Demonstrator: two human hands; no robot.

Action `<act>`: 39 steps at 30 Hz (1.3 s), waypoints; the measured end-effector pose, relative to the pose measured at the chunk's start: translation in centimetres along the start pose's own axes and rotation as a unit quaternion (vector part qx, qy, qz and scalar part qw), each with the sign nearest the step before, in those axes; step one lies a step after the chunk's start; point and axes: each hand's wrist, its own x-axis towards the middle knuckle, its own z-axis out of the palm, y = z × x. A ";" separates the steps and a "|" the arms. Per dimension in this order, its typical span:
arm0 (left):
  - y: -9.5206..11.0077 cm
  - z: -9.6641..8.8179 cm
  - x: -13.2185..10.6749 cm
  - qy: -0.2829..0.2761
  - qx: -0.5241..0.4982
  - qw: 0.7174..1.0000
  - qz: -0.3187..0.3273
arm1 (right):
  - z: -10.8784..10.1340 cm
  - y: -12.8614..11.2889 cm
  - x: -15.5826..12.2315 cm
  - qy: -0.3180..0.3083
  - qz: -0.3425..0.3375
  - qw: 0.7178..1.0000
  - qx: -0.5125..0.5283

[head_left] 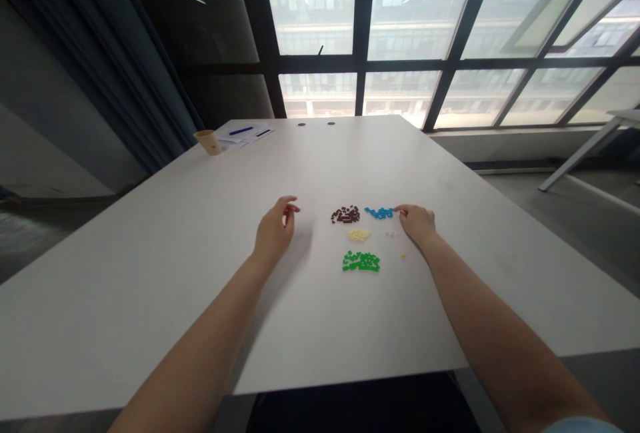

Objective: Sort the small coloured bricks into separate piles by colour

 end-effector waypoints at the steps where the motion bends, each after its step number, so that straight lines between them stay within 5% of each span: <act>1: -0.8 -0.3 0.4 0.012 0.006 1.000 -0.018 | 0.0 0.0 0.0 0.000 -0.004 1.000 0.003; 3: -2.4 -0.9 1.2 0.010 0.045 0.998 -0.049 | 0.1 0.0 0.0 0.002 -0.013 1.000 0.013; 9: -5.9 -1.3 1.8 -0.224 0.154 0.954 -0.128 | 0.3 0.7 0.0 0.046 0.027 0.994 0.096; 19: -6.6 -0.4 1.3 -0.225 0.170 0.956 -0.082 | -0.2 0.4 -0.4 0.068 0.013 0.984 0.166; 28: -2.1 0.1 0.8 -0.196 -0.084 0.972 -0.100 | -1.0 -0.1 -0.7 0.075 0.012 0.980 0.183; 34: 2.1 2.6 -1.2 -0.258 -0.357 0.890 -0.118 | -1.8 -1.7 -1.7 0.069 -0.023 0.977 0.198; 39: 3.7 2.6 -2.1 -0.293 -0.424 0.850 -0.112 | -1.9 -3.0 -2.5 0.061 -0.064 0.972 0.217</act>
